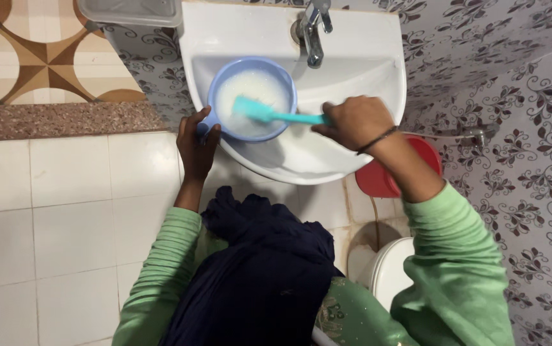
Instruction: The person cleans a white bathroom sink using a light blue scrub brush and a blue plastic bowl filled with soapy water. They repeatedly dip the brush into the bowl and scrub the sink basin, faucet, and drain area.
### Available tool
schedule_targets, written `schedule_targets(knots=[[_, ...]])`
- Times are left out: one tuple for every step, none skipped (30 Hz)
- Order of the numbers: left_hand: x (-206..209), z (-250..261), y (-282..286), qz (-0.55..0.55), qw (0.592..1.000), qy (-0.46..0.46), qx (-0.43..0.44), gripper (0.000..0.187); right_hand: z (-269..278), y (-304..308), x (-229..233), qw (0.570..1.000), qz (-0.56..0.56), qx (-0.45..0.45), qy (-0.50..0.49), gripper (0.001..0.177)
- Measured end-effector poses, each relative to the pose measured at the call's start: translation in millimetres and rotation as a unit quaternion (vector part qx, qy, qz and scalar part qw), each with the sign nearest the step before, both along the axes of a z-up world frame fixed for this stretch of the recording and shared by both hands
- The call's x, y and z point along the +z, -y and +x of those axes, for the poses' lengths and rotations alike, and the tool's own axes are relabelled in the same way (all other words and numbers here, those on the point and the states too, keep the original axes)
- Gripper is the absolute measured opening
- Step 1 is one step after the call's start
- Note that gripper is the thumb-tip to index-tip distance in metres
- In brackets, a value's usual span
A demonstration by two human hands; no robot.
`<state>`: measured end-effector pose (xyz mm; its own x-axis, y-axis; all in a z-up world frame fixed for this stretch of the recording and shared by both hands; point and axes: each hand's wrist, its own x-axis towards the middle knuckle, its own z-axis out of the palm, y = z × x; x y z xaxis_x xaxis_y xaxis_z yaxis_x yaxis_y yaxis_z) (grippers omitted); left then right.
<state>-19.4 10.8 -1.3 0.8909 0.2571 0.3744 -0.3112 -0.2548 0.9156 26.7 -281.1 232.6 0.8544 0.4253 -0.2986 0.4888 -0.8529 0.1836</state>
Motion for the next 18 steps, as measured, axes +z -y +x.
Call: schedule_targets(knots=[[-1.7,-1.4,-1.5,0.012,1.0,-0.006,0.006,0.043,-3.8,8.2,7.3,0.999,0.013,-0.03,-0.005,0.05],[-2.2,0.7,-3.5,0.024,1.0,-0.009,0.013,0.045,-7.0,15.9,15.6,0.998,0.026,-0.059,-0.006,0.051],[-2.5,0.9,-3.5,0.021,1.0,-0.004,0.011,0.045,-9.9,21.7,22.3,0.995,0.04,-0.088,-0.007,0.051],[-3.3,0.2,-2.4,0.018,1.0,0.002,0.008,0.045,-11.5,26.6,27.6,0.989,0.076,-0.12,-0.035,0.051],[-4.0,-0.7,-2.0,0.015,1.0,0.007,0.006,0.045,-12.6,31.0,32.0,0.98,0.112,-0.152,-0.063,0.051],[-4.4,-0.4,-1.8,0.017,1.0,0.012,0.006,0.045,-12.0,33.6,34.4,0.968,0.147,-0.183,-0.09,0.051],[-5.0,-0.4,-1.3,0.019,1.0,0.017,0.006,0.045,-10.5,34.5,34.4,0.961,0.176,-0.203,-0.068,0.05],[-5.8,0.2,-1.0,0.021,1.0,0.022,0.007,0.045,-8.2,35.4,33.4,0.952,0.206,-0.221,-0.045,0.049],[-6.6,0.7,-1.0,0.023,1.0,0.018,0.006,0.044,-5.5,36.6,31.2,0.942,0.235,-0.239,-0.022,0.048],[-7.5,0.7,-1.4,0.027,1.0,0.014,0.006,0.044,0.7,35.7,25.6,0.951,0.222,-0.215,0.031,0.048],[-8.2,0.6,-2.1,0.03,0.999,0.01,0.006,0.043,11.9,31.7,16.6,0.956,0.208,-0.19,0.084,0.047],[-8.6,0.1,-2.7,0.039,0.999,0.025,0.006,0.044,24.5,26.6,6.1,0.958,0.193,-0.165,0.136,0.048],[-8.5,-0.6,-3.0,0.048,0.998,0.04,0.007,0.045,39.6,19.5,-5.8,0.964,0.151,-0.144,0.162,0.047],[-7.6,1.6,-3.1,0.056,0.997,0.058,0.007,0.046,58.2,9.8,-17.5,0.968,0.109,-0.122,0.191,0.047],[-6.6,3.7,-2.8,0.05,0.997,0.052,0.003,0.046,78.0,-2.8,-29.2,0.97,0.094,-0.112,0.194,0.047],[-6.2,2.3,-2.5,0.045,0.998,0.043,-0.003,0.046,91.0,-17.2,-43.4,0.972,0.079,-0.103,0.194,0.047],[-5.5,0.7,-2.6,0.039,0.999,0.034,-0.008,0.046,98.2,-35.7,-59.7,0.97,0.109,-0.092,0.195,0.044],[-3.5,1.3,-2.8,0.024,0.999,0.024,-0.013,0.046,106.9,-57.4,-73.1,0.967,0.139,-0.082,0.198,0.043]])
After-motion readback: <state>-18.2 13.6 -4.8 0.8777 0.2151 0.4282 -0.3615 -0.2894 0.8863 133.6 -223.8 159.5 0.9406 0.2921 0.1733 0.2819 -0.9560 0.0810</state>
